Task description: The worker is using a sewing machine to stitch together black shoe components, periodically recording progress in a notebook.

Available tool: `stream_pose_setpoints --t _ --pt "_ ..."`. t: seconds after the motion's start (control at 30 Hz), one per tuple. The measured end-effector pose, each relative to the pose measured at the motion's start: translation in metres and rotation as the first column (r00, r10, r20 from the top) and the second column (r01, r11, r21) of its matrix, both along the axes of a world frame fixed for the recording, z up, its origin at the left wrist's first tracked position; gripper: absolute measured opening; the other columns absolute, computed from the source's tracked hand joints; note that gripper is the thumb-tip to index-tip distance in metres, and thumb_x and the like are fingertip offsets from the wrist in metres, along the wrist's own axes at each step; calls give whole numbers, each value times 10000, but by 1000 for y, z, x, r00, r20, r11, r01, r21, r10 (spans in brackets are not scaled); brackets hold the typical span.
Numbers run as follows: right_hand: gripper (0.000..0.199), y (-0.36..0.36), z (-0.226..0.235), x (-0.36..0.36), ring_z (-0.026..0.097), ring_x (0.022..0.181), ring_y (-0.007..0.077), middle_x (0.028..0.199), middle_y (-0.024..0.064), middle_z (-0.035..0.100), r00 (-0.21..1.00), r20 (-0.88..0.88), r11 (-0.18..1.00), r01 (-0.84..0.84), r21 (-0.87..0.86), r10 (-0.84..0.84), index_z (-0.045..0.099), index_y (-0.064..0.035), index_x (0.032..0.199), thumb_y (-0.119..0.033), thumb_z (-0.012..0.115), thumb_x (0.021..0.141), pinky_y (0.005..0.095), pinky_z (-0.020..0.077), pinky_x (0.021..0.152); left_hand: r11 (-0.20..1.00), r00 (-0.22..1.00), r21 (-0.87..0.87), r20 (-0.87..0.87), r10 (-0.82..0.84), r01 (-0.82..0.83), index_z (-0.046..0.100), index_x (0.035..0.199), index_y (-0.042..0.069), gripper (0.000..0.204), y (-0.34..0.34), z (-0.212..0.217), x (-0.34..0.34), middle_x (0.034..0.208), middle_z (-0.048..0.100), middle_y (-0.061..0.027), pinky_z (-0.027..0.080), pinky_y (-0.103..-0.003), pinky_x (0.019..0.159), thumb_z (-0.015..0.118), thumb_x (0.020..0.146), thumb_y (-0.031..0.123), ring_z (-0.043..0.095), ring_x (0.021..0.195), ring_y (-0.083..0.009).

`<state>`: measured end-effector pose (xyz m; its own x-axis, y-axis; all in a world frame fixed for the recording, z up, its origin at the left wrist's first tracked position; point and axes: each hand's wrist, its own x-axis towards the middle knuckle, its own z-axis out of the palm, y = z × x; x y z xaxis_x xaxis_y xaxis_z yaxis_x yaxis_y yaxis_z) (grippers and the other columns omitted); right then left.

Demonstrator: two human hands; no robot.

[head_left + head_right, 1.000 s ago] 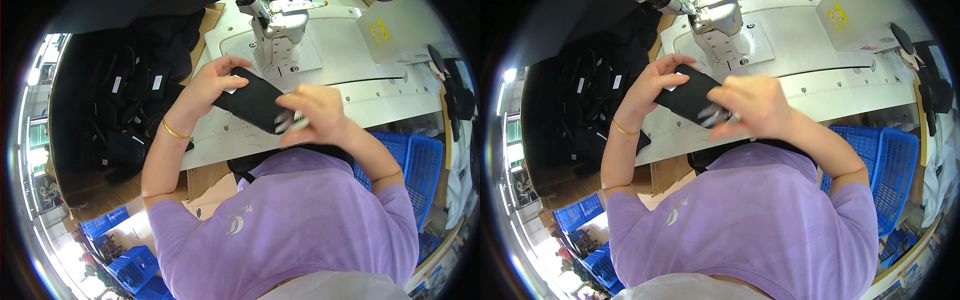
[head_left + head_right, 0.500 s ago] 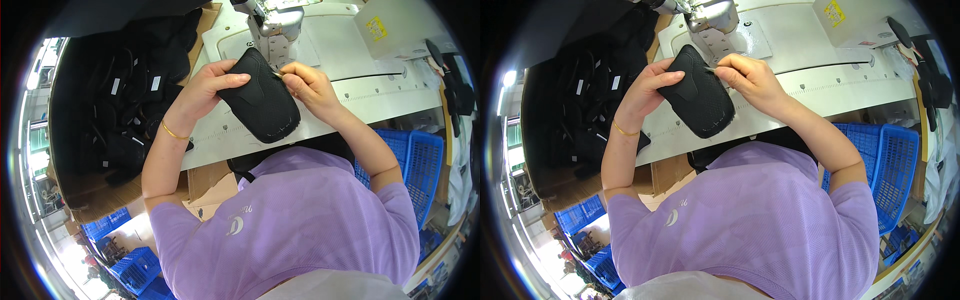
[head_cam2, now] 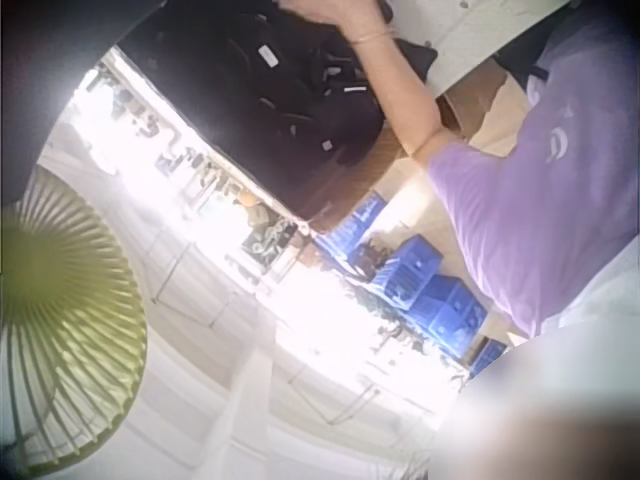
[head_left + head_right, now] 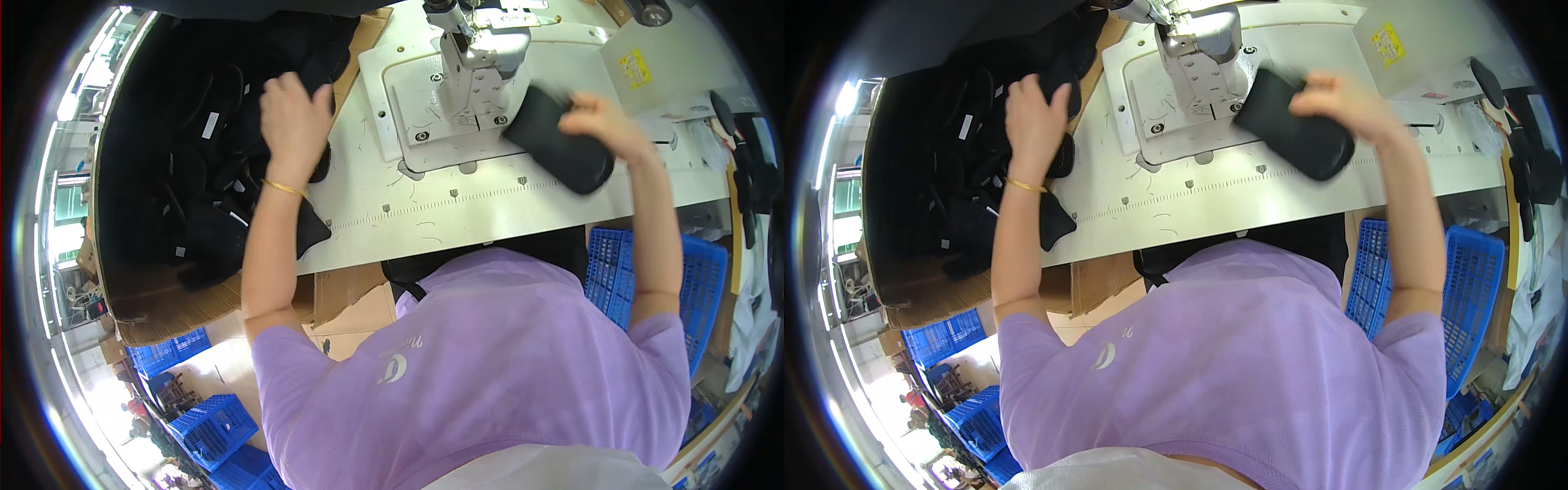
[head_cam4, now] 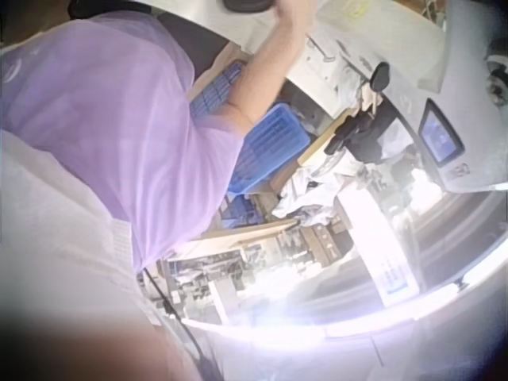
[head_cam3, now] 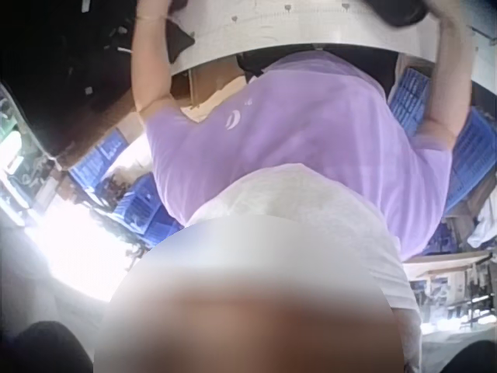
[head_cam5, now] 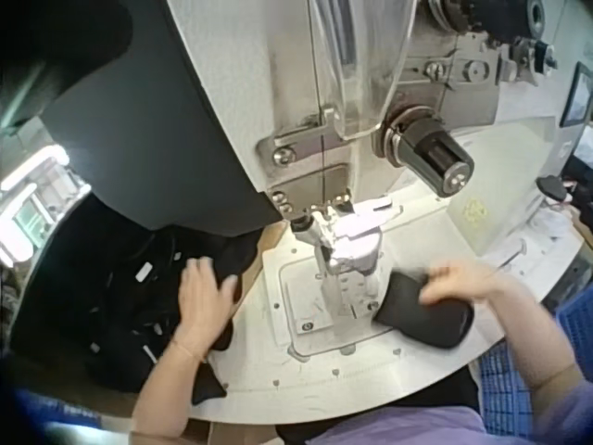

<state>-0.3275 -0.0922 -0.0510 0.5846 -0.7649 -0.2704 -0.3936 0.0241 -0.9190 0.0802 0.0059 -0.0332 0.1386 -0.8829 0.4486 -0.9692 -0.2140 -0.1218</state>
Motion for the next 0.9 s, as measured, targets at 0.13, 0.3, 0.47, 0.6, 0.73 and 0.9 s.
stream_pose_setpoints --t 0.13,0.3,0.47,0.6,0.73,0.9 --pt "428 -37 32 16 433 598 30 750 -37 589 959 -99 897 210 -389 -267 673 -56 1009 -450 673 843 201 350 564 965 969 107 81 232 -240 529 1180 -85 619 -43 -18 36 1159 562 -277 498 -426 882 723 817 377 565 1068 -398" --pt "341 -21 11 49 385 574 42 674 -54 553 943 101 758 316 -571 -316 691 -72 934 -407 647 889 206 322 547 965 953 5 -155 259 -262 478 1229 -104 681 -62 -25 48 1154 570 -281 497 -428 899 779 765 294 591 1044 -410" --pt "276 27 -13 48 436 601 106 679 53 522 960 135 681 270 -681 -246 613 -20 813 -274 672 904 261 358 528 930 461 -365 -818 -345 49 657 952 -68 356 -39 0 12 1052 679 -168 526 -352 825 819 692 112 665 944 -264" --pt "221 76 -6 86 458 587 148 675 77 509 953 299 641 265 -721 -59 604 0 874 -209 635 939 304 388 522 909 -554 -387 -796 -243 157 601 1162 -18 386 8 12 -62 1134 652 -94 497 -316 945 720 797 -60 627 1043 -192" --pt "179 93 -1 91 464 567 128 678 64 532 929 367 845 225 -486 -37 600 7 926 -168 637 936 277 388 513 934 -650 -282 -756 -75 220 590 1181 22 342 32 12 -100 1132 632 -61 496 -297 905 691 855 3 606 1044 -154" --pt "164 89 20 88 435 534 84 617 41 503 929 366 823 249 -511 -54 604 2 878 -151 649 918 256 381 503 813 33 -191 -968 -251 550 624 1181 -6 322 -9 69 -80 1063 651 -58 462 -241 891 672 890 122 610 965 -112"
